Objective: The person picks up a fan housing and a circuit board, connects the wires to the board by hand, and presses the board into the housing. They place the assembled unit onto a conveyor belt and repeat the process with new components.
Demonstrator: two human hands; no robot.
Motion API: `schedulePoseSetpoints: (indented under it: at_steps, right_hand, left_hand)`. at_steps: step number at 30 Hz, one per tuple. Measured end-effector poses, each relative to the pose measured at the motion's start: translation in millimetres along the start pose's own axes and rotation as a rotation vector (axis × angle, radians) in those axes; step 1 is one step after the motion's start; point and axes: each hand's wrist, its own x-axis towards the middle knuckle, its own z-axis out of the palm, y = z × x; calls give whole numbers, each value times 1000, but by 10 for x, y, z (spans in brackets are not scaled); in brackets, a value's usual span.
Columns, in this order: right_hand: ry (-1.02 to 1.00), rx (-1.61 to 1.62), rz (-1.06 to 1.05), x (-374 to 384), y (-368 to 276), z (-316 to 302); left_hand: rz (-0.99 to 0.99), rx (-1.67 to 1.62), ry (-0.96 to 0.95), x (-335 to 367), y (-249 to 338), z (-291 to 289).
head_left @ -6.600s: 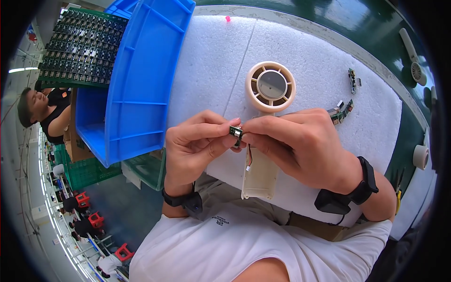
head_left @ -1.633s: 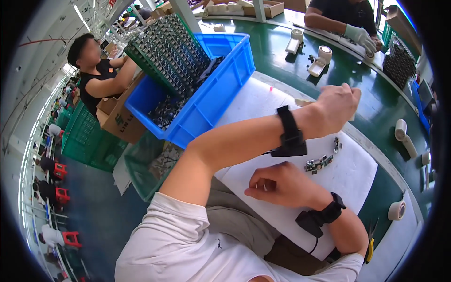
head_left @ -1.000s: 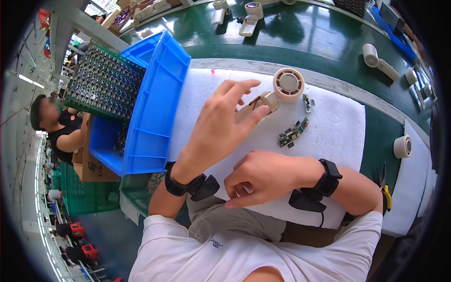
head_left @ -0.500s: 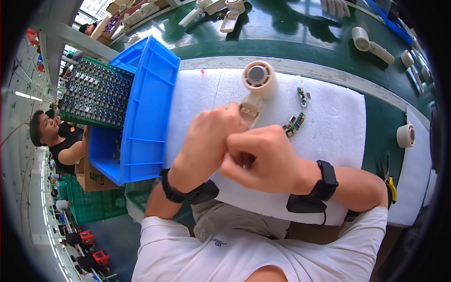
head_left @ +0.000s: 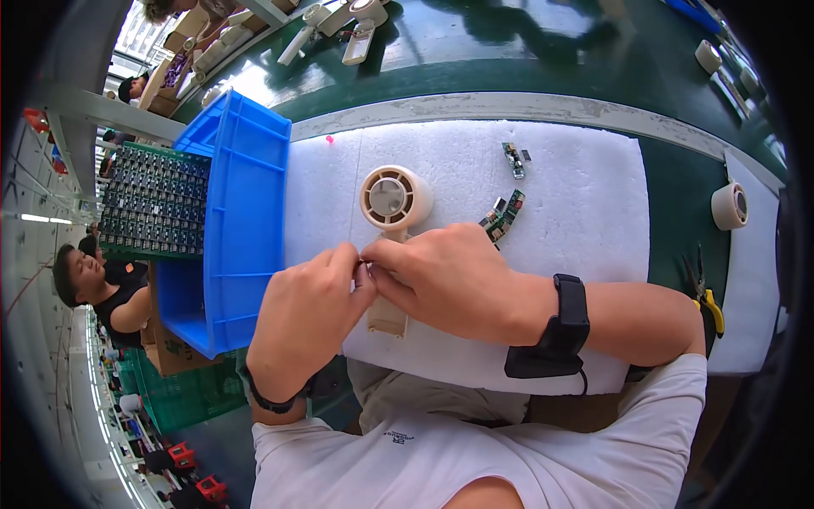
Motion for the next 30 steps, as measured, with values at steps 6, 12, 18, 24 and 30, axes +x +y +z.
schedulePoseSetpoints:
  at_steps: [6, 12, 18, 24, 30]
  right_hand:
    - [-65, -34, 4, 34, 44, 32]
    - [145, -12, -141, -64, 96, 150]
    - [209, 55, -171, -184, 74, 149]
    - [186, 48, -169, -106, 105, 184]
    - [-169, 12, 22, 44, 9, -21]
  left_hand:
    - [-39, 54, 241, 83, 226, -287]
    - [319, -198, 215, 748, 599, -148]
    - [398, -121, -192, 1181, 659, 4]
    - [433, -321, -186, 1176, 623, 19]
    - [321, -876, 192, 818, 362, -181]
